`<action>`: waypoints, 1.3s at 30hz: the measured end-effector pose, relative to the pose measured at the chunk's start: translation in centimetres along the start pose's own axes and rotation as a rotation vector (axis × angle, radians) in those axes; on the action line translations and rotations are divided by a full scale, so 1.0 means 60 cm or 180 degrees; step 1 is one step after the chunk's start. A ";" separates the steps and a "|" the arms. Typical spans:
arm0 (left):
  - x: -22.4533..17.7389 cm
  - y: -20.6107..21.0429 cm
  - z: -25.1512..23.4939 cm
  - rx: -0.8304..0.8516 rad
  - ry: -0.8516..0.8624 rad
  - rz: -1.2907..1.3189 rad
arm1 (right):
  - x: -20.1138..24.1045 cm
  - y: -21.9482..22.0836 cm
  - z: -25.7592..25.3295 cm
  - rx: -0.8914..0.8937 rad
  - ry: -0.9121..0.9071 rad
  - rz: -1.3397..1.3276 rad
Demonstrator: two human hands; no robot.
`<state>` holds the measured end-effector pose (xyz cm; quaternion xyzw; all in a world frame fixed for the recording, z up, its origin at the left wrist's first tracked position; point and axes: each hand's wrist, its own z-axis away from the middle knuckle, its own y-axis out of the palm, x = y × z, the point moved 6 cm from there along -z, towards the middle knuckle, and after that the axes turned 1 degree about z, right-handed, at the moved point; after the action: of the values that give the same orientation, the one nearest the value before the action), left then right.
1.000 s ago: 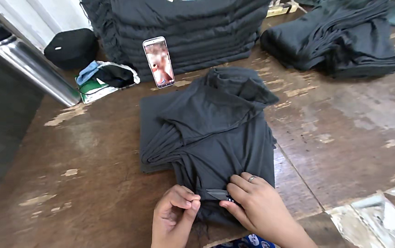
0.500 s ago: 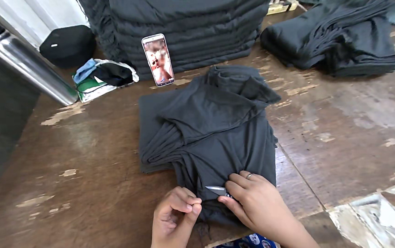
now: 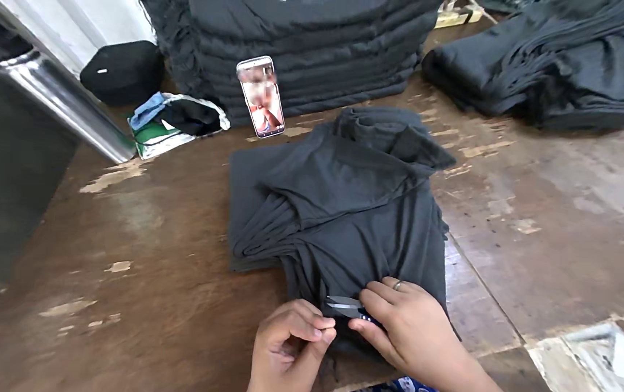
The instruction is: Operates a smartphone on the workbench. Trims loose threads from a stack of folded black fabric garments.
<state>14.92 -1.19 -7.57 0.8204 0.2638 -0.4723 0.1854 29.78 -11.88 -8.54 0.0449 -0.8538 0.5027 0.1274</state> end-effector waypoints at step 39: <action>0.002 -0.028 -0.028 -0.0194 -0.0509 -0.1775 | -0.032 -0.010 0.016 0.0123 -0.0025 -0.0725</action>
<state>15.09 1.10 -6.93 0.6704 0.4777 -0.5600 0.0932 31.57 -13.11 -9.01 0.1461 -0.8338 0.5012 0.1795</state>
